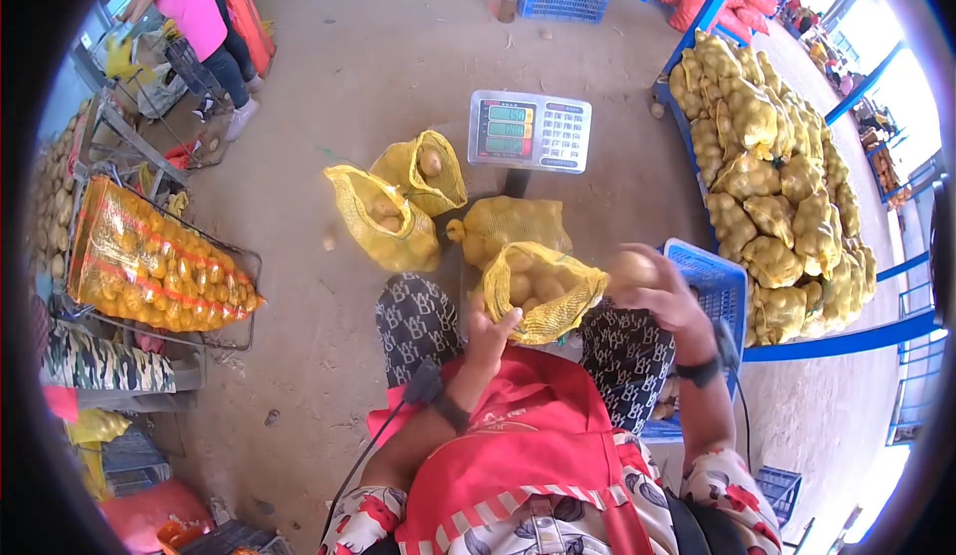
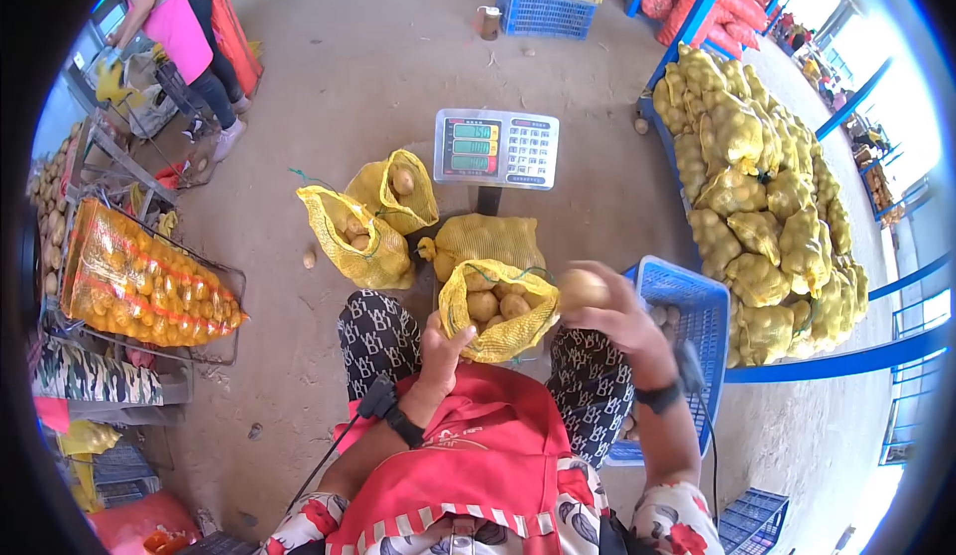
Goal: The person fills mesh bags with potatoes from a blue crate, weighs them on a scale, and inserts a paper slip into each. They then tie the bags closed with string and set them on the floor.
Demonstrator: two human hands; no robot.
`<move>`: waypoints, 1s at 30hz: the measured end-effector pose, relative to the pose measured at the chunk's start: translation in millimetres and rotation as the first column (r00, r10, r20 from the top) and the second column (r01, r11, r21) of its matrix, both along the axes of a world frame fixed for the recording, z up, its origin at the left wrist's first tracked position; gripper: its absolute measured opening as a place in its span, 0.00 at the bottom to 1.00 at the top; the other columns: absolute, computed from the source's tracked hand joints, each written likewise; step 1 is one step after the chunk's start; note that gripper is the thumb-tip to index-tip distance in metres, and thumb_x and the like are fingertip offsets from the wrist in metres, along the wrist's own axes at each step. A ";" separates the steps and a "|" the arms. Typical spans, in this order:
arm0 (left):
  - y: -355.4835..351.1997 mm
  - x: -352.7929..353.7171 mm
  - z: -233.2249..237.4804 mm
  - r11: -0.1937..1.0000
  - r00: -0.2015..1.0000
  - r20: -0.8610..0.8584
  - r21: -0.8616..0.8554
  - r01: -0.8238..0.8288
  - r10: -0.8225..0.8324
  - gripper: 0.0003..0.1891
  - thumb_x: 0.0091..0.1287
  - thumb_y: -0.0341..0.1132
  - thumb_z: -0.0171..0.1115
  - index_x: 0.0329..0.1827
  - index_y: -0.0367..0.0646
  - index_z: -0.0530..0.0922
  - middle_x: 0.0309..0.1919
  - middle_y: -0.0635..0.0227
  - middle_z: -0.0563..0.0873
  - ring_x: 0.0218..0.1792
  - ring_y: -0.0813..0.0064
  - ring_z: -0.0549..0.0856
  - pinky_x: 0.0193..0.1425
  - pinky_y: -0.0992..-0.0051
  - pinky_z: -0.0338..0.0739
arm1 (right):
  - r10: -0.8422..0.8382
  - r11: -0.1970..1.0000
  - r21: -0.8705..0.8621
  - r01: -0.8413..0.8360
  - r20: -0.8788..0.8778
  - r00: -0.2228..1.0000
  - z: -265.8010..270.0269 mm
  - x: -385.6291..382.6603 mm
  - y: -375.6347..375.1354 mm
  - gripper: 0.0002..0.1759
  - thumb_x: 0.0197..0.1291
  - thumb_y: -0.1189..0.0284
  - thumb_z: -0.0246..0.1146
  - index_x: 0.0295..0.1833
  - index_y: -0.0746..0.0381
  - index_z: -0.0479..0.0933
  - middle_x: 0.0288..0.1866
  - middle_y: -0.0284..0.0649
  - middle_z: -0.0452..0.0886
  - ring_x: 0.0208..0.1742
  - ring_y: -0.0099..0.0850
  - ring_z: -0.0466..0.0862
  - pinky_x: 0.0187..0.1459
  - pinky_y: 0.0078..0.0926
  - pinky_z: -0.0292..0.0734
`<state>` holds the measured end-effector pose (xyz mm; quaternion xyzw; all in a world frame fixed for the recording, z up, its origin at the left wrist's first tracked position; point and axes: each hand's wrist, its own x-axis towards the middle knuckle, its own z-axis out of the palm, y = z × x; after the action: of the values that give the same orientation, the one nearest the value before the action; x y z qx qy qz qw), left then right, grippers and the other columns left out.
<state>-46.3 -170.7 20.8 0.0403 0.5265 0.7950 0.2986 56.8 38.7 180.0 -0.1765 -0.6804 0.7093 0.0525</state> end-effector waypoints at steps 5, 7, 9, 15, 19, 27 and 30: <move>1.4 5.4 3.4 0.999 0.999 0.006 -0.011 -0.051 0.051 0.23 0.56 0.35 0.66 0.51 0.38 0.67 0.34 0.68 0.79 0.26 0.82 0.79 0.21 0.84 0.74 | -0.530 0.817 0.294 0.496 0.041 0.847 -38.9 131.1 52.6 0.26 0.41 0.77 0.63 0.52 0.67 0.71 0.34 0.36 0.77 0.32 0.23 0.78 0.32 0.19 0.75; -1.6 5.4 11.8 0.999 0.999 0.026 -0.047 -0.026 0.028 0.23 0.56 0.35 0.66 0.51 0.38 0.68 0.34 0.69 0.79 0.27 0.82 0.79 0.21 0.84 0.75 | -0.651 0.737 0.398 0.547 0.196 0.734 -85.8 189.6 70.0 0.27 0.44 0.76 0.62 0.54 0.65 0.69 0.36 0.37 0.76 0.34 0.26 0.78 0.32 0.21 0.76; -1.7 6.7 11.2 0.996 0.999 0.050 -0.086 0.003 0.002 0.23 0.56 0.35 0.66 0.51 0.38 0.68 0.34 0.69 0.79 0.27 0.82 0.80 0.21 0.84 0.75 | -0.630 0.769 0.442 0.462 0.398 0.667 -152.3 259.5 105.6 0.28 0.47 0.74 0.63 0.57 0.60 0.66 0.41 0.39 0.75 0.38 0.28 0.78 0.32 0.23 0.77; -4.5 2.2 8.0 0.994 0.999 0.040 -0.106 0.014 -0.010 0.20 0.57 0.29 0.64 0.50 0.36 0.68 0.35 0.67 0.80 0.31 0.81 0.80 0.29 0.82 0.76 | -0.665 0.697 0.331 0.637 0.630 0.400 -184.7 294.2 77.9 0.19 0.48 0.71 0.64 0.47 0.57 0.67 0.39 0.38 0.75 0.35 0.32 0.78 0.27 0.27 0.76; -4.6 0.2 9.6 0.993 0.998 0.066 -0.115 0.024 -0.016 0.19 0.58 0.28 0.63 0.50 0.37 0.69 0.34 0.68 0.79 0.30 0.81 0.79 0.31 0.82 0.77 | -0.690 0.719 0.555 0.419 0.645 0.329 -254.7 332.3 125.7 0.28 0.43 0.63 0.70 0.49 0.59 0.68 0.42 0.40 0.76 0.41 0.38 0.78 0.36 0.41 0.77; -3.8 1.8 4.2 0.991 0.986 0.143 -0.094 0.098 -0.084 0.17 0.55 0.23 0.62 0.48 0.36 0.71 0.36 0.69 0.79 0.35 0.81 0.79 0.38 0.80 0.77 | -0.383 0.417 0.869 0.266 -0.097 0.919 -44.0 71.3 46.1 0.08 0.50 0.78 0.63 0.37 0.67 0.78 0.33 0.44 0.81 0.34 0.29 0.81 0.37 0.22 0.76; 2.8 0.5 -9.9 1.000 0.999 -0.033 0.007 0.020 -0.020 0.19 0.55 0.26 0.61 0.51 0.37 0.70 0.38 0.69 0.79 0.34 0.82 0.80 0.36 0.82 0.77 | 0.290 0.707 0.656 -0.264 0.072 0.954 -41.0 -12.8 -25.4 0.04 0.52 0.78 0.60 0.34 0.68 0.75 0.30 0.48 0.77 0.34 0.41 0.80 0.35 0.33 0.74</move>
<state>-45.8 -167.8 10.8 0.0599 0.5279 0.7933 0.2974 44.0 13.3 139.0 -0.0292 -0.9039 0.4265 0.0168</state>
